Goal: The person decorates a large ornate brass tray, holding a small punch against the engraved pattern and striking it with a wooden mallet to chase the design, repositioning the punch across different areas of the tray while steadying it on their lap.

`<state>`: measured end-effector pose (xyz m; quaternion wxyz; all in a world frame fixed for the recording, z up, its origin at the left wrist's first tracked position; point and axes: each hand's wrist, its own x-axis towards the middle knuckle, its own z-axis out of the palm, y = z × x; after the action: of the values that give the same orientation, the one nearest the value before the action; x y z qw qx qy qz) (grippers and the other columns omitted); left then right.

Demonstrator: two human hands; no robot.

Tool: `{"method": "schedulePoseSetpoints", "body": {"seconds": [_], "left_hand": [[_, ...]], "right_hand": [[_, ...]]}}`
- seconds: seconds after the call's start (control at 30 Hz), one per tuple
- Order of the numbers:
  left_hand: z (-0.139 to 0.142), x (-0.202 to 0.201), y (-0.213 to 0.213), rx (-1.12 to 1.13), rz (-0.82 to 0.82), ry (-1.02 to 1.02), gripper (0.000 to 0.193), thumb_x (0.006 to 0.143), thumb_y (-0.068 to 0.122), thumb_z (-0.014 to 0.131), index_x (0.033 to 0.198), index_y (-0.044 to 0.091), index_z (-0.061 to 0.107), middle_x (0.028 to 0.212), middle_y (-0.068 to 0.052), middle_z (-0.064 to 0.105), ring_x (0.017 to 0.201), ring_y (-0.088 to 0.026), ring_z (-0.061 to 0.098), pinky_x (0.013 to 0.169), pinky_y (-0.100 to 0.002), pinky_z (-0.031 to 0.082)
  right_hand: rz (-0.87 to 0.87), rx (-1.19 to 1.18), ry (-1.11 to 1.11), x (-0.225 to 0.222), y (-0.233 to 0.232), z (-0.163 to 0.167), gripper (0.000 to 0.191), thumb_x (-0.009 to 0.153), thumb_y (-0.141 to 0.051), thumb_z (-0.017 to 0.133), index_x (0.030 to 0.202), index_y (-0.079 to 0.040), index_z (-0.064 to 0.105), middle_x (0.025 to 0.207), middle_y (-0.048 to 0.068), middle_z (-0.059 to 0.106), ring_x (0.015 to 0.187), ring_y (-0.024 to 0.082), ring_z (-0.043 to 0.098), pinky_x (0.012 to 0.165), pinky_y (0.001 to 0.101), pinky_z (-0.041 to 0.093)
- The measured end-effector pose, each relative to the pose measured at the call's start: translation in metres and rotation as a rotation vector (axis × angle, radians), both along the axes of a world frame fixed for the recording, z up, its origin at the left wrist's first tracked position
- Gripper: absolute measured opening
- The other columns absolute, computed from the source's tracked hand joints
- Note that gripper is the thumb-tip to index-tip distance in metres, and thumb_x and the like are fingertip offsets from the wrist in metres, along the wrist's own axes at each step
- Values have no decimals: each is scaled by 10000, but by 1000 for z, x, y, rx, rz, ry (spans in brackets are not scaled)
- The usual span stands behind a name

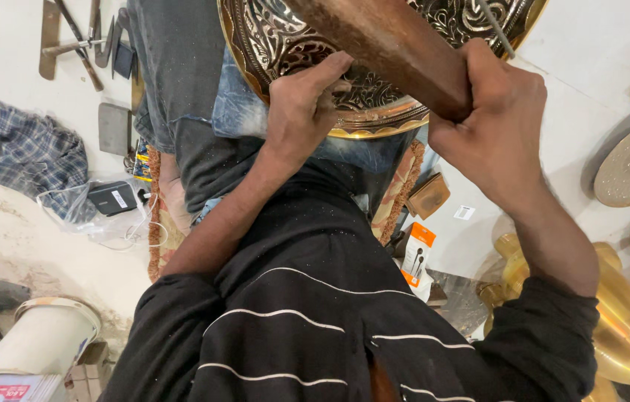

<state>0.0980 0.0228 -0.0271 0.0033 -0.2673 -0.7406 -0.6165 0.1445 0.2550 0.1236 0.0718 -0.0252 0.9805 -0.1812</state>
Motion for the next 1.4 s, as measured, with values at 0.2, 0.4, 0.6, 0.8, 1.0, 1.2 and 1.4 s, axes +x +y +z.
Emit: {"method": "schedulePoseSetpoints", "body": {"seconds": [0.2, 0.4, 0.6, 0.8, 1.0, 1.2, 1.4], "left_hand": [[0, 3, 3, -31, 8, -9, 559, 952, -188, 609, 1424, 110, 592, 1186, -188, 750, 1017, -247, 798, 798, -322, 662], [4, 0, -1, -98, 20, -15, 648, 815, -181, 605, 1417, 60, 606, 1047, -172, 742, 905, -254, 792, 692, -329, 598], [5, -1, 0, 2, 20, 49, 593, 830, -193, 546, 1359, 73, 586, 1155, -186, 717, 944, -261, 772, 799, -315, 630], [8, -1, 0, -83, 5, -1, 605, 772, -156, 593, 1350, 21, 613, 1019, -171, 719, 894, -294, 770, 692, -352, 584], [11, 0, 1, -9, 3, 36, 591, 811, -168, 563, 1341, 92, 575, 1090, -182, 719, 878, -267, 766, 804, -334, 631], [11, -2, -1, -159, -29, -112, 664, 730, -155, 621, 1361, 48, 642, 866, -138, 721, 670, -241, 707, 627, -342, 564], [8, -1, 0, 20, -16, -15, 598, 796, -165, 556, 1357, 41, 591, 1135, -201, 716, 913, -276, 763, 761, -333, 616]], "right_hand": [[-118, -120, -44, -2, -5, 2, 270, 810, -97, 718, 986, -23, 528, 807, 155, 578, 690, 360, 523, 643, 435, 450], [-16, -36, 22, -4, -9, 6, 313, 727, -53, 724, 992, -11, 563, 798, 160, 611, 676, 398, 570, 615, 448, 429], [-43, -101, 30, -4, -7, -2, 320, 751, -55, 720, 1007, -16, 532, 817, 172, 574, 728, 423, 542, 650, 457, 441], [-29, 23, 3, 1, -4, -4, 280, 776, -61, 723, 968, -7, 527, 793, 152, 604, 736, 410, 576, 651, 455, 418], [-75, -119, -31, 0, -5, -3, 279, 784, -89, 714, 989, -27, 536, 779, 157, 589, 704, 389, 559, 667, 466, 441], [-25, 62, -23, 3, -6, -4, 280, 768, -86, 732, 972, -22, 552, 850, 155, 636, 745, 415, 606, 638, 477, 416], [-79, -108, -13, 4, -2, -12, 252, 812, -78, 707, 1017, -27, 572, 792, 167, 616, 760, 413, 600, 669, 449, 455]]}}
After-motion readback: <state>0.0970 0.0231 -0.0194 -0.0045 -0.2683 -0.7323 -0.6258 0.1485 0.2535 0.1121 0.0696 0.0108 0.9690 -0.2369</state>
